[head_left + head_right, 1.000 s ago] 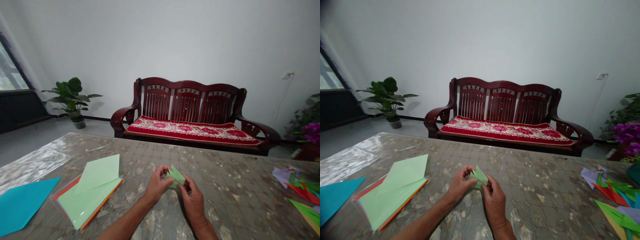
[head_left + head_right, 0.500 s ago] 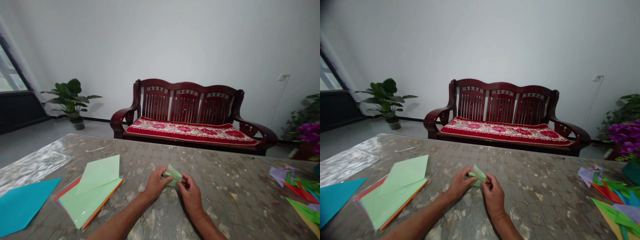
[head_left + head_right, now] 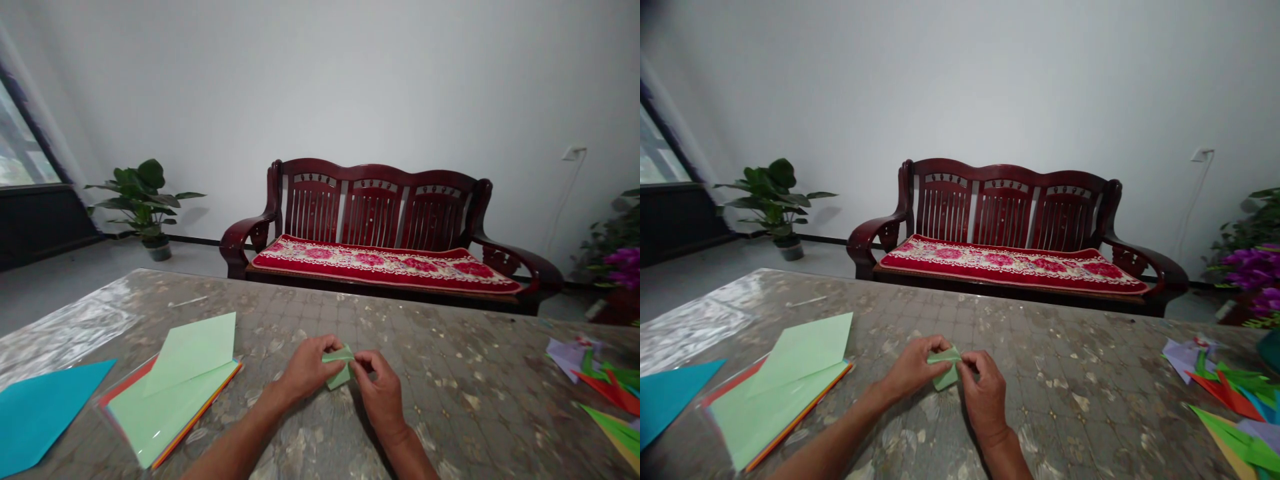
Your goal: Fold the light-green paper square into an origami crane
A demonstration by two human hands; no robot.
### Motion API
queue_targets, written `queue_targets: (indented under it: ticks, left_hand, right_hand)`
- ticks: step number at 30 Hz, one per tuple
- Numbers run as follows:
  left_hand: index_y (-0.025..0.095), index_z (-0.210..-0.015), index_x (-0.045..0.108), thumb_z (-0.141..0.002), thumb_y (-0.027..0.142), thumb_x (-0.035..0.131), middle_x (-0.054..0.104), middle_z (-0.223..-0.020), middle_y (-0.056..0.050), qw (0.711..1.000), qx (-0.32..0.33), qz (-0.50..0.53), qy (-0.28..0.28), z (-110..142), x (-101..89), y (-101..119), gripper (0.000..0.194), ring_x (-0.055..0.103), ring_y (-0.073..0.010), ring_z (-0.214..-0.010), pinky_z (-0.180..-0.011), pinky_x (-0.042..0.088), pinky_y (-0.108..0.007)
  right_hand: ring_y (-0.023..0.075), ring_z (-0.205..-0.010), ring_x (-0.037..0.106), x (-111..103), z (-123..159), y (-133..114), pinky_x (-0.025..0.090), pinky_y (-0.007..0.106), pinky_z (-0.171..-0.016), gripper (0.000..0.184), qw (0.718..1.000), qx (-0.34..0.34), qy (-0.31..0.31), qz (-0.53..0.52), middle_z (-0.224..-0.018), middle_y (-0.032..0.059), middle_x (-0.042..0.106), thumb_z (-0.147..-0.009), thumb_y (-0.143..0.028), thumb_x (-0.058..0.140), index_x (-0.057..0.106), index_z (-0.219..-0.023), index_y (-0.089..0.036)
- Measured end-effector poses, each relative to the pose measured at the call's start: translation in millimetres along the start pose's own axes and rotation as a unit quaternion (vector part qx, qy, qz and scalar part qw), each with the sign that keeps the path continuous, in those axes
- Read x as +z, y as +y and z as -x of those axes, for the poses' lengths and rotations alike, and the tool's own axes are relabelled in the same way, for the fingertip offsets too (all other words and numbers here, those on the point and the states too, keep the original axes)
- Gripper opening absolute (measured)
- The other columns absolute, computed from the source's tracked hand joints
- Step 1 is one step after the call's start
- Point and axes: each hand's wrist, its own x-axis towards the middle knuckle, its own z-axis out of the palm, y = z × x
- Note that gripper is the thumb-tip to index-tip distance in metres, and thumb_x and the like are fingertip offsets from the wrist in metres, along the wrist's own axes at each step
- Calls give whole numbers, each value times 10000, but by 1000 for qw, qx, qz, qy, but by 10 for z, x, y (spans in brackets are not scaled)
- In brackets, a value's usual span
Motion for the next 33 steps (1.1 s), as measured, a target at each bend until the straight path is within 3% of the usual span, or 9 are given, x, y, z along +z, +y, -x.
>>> queue_targets:
  ticks: [3, 8, 16, 25, 33]
  left_hand:
    - [157, -683, 657, -796, 390, 608, 606, -646, 16, 996, -21, -83, 24, 18, 31, 49, 263, 527, -151, -649, -596, 313, -242]
    - [164, -669, 625, -860, 432, 485, 581, -661, 3, 995, -63, -65, 47, 24, 103, 36, 357, 512, -157, -663, -613, 317, -255]
    - [205, -572, 438, -823, 456, 430, 398, -575, 36, 991, -120, 56, 32, 0, 137, -75, 355, 397, -134, -588, -522, 276, -240]
    - [193, -614, 475, -679, 428, 580, 422, -577, 53, 955, -189, 229, 5, 68, 154, -43, 266, 374, -104, -545, -511, 285, -220]
    - [157, -726, 567, -613, 304, 626, 536, -578, 47, 926, -220, 307, -15, 132, 148, -27, 195, 443, -88, -512, -492, 309, -200]
  right_hand:
    - [150, -723, 623, -1, 30, -40, 483, 244, -690, 119, 998, -61, -18, 16, -762, 3, 659, -905, -275, 579, 652, -828, -220]
    - [144, -711, 620, 1, 73, -59, 481, 246, -682, 81, 993, -107, -25, 44, -773, -2, 655, -921, -245, 570, 635, -879, -224]
    - [145, -702, 626, 3, 101, -41, 485, 246, -671, 98, 991, -112, -26, 62, -768, 1, 663, -920, -290, 578, 645, -899, -221]
    - [157, -725, 628, -42, 131, -49, 489, 258, -682, 114, 994, -68, -60, 53, -782, 14, 668, -913, -302, 585, 667, -887, -227]
    - [165, -849, 636, -89, 82, -93, 511, 277, -767, 183, 985, -132, -110, 6, -898, 35, 687, -946, -216, 551, 671, -1081, -249]
